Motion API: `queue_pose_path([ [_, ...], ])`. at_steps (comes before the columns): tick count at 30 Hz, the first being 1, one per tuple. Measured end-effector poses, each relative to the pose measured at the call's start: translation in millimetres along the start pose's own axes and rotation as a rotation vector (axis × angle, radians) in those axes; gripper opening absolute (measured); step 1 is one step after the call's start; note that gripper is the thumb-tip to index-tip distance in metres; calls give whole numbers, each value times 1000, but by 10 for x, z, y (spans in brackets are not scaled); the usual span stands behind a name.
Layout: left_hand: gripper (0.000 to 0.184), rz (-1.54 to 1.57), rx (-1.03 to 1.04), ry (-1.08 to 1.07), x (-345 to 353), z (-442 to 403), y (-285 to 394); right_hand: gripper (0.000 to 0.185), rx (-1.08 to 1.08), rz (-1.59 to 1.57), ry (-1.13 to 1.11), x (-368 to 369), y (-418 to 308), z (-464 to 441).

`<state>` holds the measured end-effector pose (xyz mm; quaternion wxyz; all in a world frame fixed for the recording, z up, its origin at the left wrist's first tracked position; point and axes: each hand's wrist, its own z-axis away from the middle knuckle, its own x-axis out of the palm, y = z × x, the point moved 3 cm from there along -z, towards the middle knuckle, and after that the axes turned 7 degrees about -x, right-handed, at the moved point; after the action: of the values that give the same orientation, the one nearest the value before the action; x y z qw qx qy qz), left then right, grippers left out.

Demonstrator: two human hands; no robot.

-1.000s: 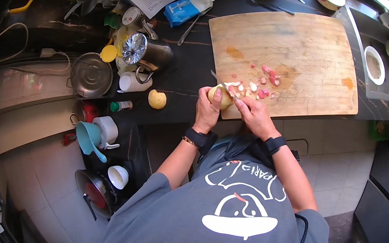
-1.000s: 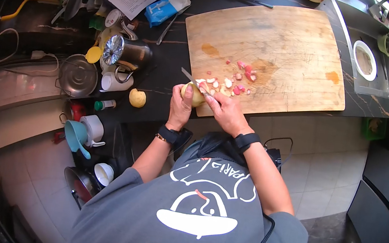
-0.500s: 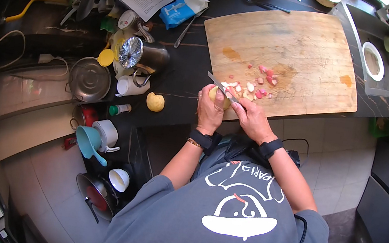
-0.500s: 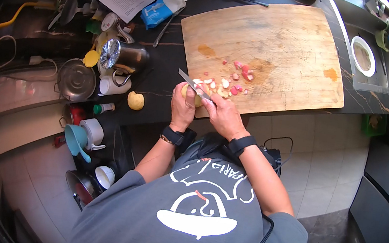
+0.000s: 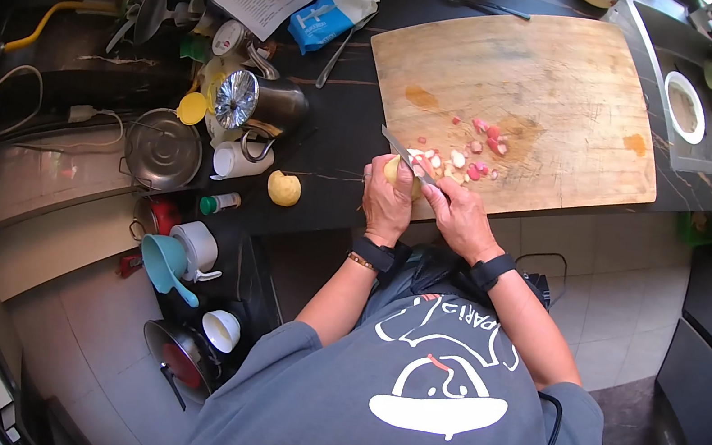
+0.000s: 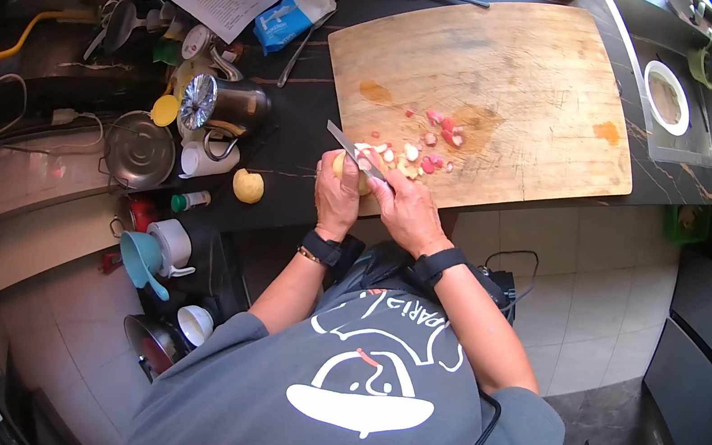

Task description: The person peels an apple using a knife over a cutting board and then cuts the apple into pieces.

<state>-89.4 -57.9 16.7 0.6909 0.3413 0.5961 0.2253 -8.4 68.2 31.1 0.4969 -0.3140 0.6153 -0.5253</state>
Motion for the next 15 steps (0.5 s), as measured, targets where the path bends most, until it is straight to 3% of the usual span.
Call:
queue_pose_path([
  [13, 49, -42, -2, -7, 11, -9, 29, 29, 38, 122, 17, -5, 64, -43],
  [15, 49, -26, 23, 0, 7, 8, -1, 30, 130, 56, 54, -31, 201, -84],
])
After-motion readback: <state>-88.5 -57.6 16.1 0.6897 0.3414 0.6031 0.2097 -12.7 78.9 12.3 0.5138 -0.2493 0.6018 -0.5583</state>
